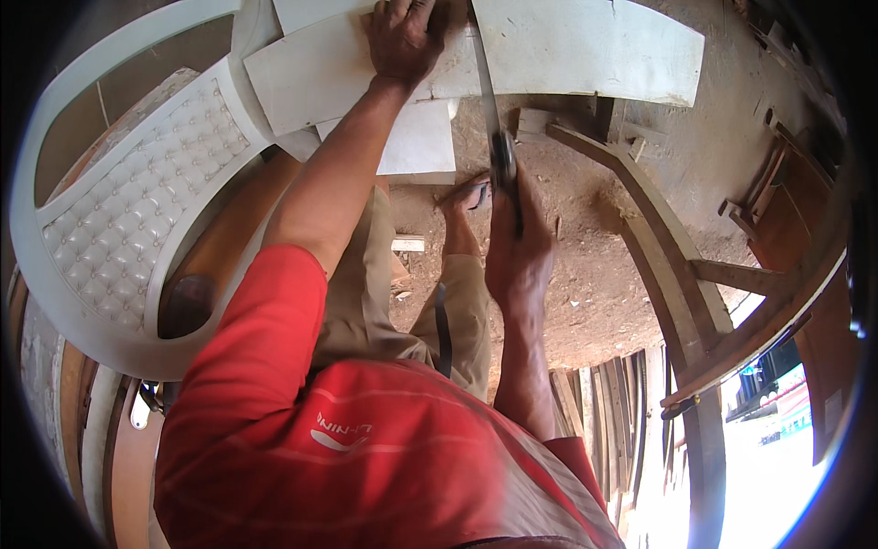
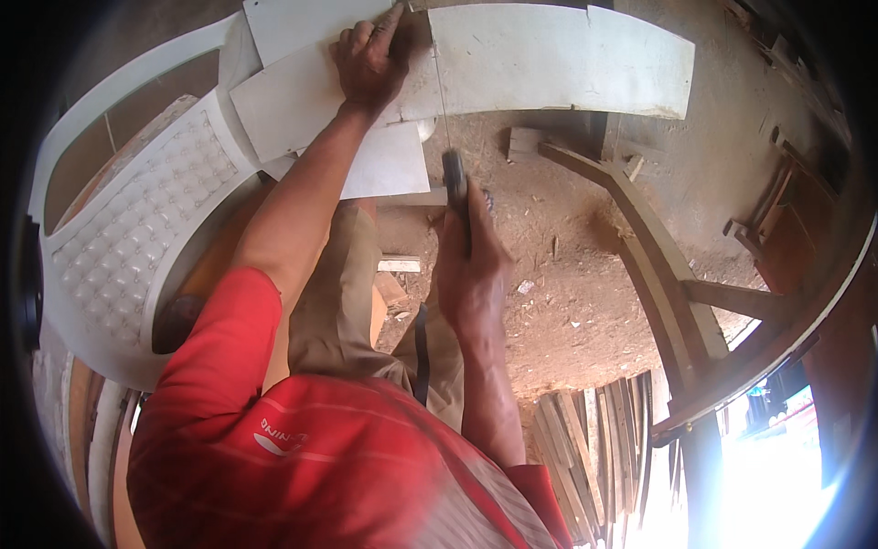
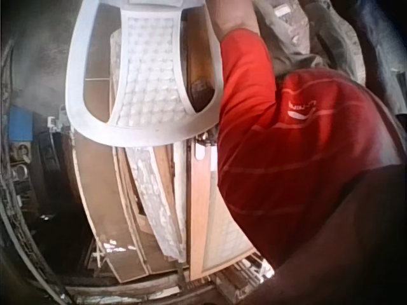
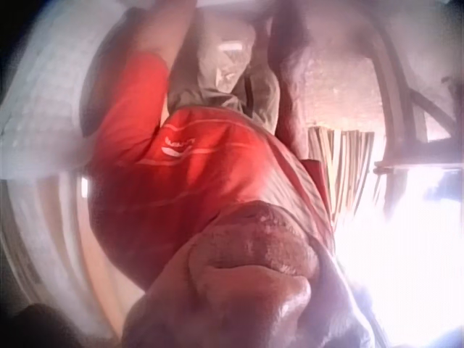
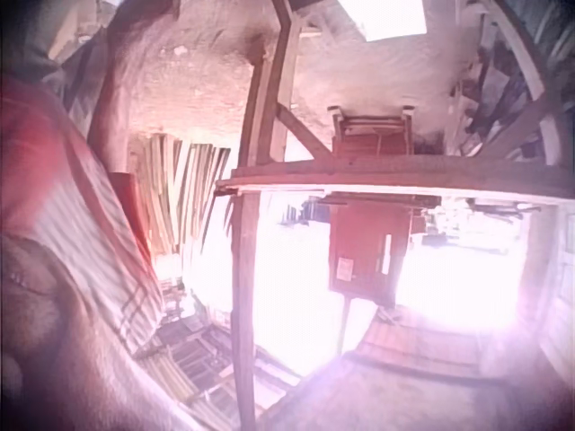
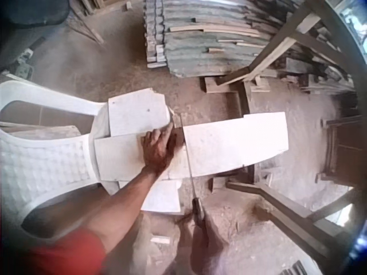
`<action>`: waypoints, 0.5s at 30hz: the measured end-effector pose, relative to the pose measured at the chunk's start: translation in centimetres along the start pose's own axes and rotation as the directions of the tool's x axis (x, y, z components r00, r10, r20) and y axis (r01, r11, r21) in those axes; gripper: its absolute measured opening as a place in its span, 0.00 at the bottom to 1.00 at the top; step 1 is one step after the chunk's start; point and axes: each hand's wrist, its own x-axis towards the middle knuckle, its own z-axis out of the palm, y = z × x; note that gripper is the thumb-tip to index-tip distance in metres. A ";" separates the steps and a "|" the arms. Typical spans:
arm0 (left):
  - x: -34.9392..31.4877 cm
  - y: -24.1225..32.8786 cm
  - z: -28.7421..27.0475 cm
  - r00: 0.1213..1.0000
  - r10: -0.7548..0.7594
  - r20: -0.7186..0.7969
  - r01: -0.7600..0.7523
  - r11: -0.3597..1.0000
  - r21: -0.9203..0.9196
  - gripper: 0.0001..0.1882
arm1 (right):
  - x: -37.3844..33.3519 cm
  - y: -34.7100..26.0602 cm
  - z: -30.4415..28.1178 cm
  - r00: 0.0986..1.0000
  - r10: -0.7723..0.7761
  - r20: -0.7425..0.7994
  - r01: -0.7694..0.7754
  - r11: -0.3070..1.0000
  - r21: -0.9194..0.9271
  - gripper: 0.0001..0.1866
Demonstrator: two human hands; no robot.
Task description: The person uses a thin saw blade to cut through a white curved plastic component while holding it steady by hand against a wooden support.
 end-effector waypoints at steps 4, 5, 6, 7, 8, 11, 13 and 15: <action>-0.6 -0.6 0.1 0.997 0.041 -0.065 -0.034 0.994 0.100 0.20 | -6.4 1.3 -2.7 0.995 -0.099 -0.024 0.098 0.995 -0.017 0.21; -0.7 -0.5 0.3 0.999 0.026 -0.035 -0.022 0.994 0.102 0.20 | -6.9 1.1 -3.0 0.998 -0.051 -0.026 0.051 0.999 0.000 0.22; -0.9 -0.5 0.2 1.000 0.002 -0.016 -0.001 0.994 0.110 0.20 | -7.0 0.7 -3.4 1.000 -0.014 -0.019 0.014 1.000 0.013 0.22; -0.6 -0.3 0.4 1.000 0.001 0.003 -0.001 0.995 0.103 0.20 | -5.5 0.1 -2.8 0.998 -0.054 -0.044 0.054 0.999 -0.001 0.22; -0.4 0.1 0.5 1.000 -0.001 0.023 -0.001 0.995 0.098 0.20 | -3.5 -0.1 -1.8 0.993 -0.090 -0.074 0.089 0.996 -0.010 0.21; -0.4 -0.1 0.4 0.999 0.020 -0.033 -0.020 1.000 0.013 0.21 | 2.9 -2.7 0.2 0.998 0.053 0.018 -0.054 0.998 0.045 0.20; -0.3 -0.3 0.4 0.995 0.046 -0.090 -0.047 0.999 -0.006 0.21 | 2.9 -3.1 0.0 1.000 -0.007 -0.020 0.008 0.999 0.036 0.19; -0.2 -0.1 0.5 0.989 0.056 -0.138 -0.061 0.998 -0.033 0.21 | 1.0 -2.5 -0.5 0.994 -0.094 -0.059 0.096 0.995 0.026 0.20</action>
